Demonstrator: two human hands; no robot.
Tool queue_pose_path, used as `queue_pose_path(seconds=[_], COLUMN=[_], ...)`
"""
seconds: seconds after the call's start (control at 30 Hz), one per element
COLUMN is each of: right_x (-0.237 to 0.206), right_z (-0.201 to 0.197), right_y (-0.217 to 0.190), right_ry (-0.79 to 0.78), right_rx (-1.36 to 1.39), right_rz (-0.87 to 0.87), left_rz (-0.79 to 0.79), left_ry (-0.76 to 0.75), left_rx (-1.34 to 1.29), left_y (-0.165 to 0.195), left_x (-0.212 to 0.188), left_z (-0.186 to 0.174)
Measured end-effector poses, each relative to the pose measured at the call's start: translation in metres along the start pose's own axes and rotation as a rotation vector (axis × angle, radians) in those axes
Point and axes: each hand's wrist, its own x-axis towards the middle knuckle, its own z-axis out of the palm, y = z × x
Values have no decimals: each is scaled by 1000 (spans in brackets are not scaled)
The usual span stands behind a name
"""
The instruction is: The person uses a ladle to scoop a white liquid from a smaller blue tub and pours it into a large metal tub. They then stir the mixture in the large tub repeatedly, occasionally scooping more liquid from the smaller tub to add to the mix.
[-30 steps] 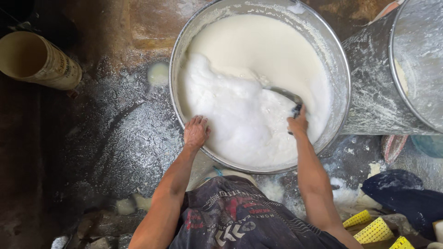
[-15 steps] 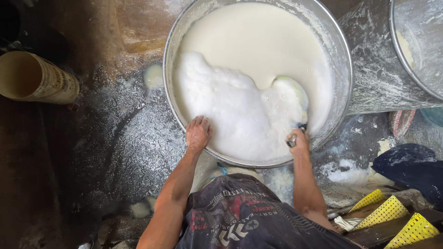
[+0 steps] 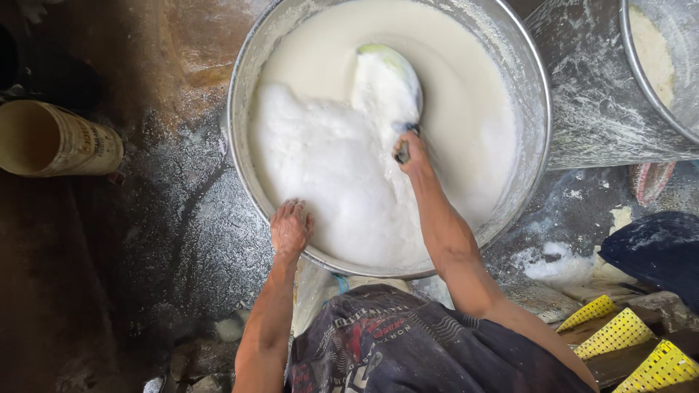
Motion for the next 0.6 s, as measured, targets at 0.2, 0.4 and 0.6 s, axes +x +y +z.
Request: queue_pose_path(seconds=[0.2, 0.4, 0.6], right_x=[55, 68, 50], right_z=[71, 135, 124], right_y=[-13, 9, 30], right_ry=[-69, -119, -184], right_rx=[-372, -1107, -1715], right_rz=[-190, -253, -513], left_rz=[-30, -48, -48], left_ry=[-64, -83, -75], left_rx=[53, 93, 87], left_y=[3, 2, 3], left_x=[4, 6, 3], left_z=[0, 1, 0])
